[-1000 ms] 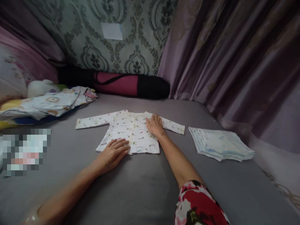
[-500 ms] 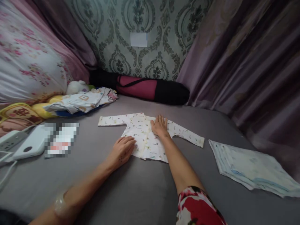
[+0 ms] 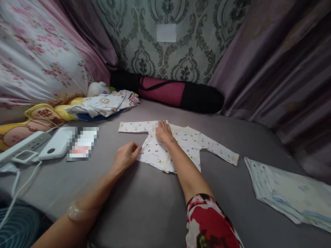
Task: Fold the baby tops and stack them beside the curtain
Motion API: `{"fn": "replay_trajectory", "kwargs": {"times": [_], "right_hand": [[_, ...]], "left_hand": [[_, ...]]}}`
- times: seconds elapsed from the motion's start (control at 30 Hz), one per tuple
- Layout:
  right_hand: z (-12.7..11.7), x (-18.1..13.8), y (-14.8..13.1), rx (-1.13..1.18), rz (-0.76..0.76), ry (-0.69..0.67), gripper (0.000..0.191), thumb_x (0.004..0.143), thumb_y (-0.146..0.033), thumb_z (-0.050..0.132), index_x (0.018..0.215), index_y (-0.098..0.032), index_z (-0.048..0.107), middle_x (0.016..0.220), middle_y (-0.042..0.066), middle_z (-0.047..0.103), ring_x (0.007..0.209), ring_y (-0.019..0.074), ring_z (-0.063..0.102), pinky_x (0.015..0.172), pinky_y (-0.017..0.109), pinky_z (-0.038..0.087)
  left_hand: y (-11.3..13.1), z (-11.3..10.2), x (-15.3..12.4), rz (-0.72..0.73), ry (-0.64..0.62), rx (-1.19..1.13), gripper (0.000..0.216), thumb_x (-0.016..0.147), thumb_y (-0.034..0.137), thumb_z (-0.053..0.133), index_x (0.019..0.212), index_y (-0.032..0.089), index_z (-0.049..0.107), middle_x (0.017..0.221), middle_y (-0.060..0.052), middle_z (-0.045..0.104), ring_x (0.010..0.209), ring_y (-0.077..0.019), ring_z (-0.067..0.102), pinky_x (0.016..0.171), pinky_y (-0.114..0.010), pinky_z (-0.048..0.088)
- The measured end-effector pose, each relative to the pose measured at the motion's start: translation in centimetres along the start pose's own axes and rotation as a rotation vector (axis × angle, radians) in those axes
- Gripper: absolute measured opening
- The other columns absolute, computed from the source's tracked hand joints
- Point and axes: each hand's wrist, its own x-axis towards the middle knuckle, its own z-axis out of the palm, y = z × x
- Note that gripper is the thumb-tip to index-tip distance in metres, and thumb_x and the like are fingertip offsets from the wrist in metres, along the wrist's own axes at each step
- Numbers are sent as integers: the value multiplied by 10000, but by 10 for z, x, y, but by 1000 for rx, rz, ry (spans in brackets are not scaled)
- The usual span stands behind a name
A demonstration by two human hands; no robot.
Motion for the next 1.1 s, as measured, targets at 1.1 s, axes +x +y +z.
{"fn": "replay_trajectory", "kwargs": {"times": [1.1], "right_hand": [[5,-39,-43,117,117,84,668,967,-411,220,1499,-7,183,1595,170,109,1468,271,54,1169,423,58]], "left_hand": [[-14,-8,1,-20,27,-304,106,813,293,514,847,207,565,725,-16,627,704,-177,576,629,-272,389]]}}
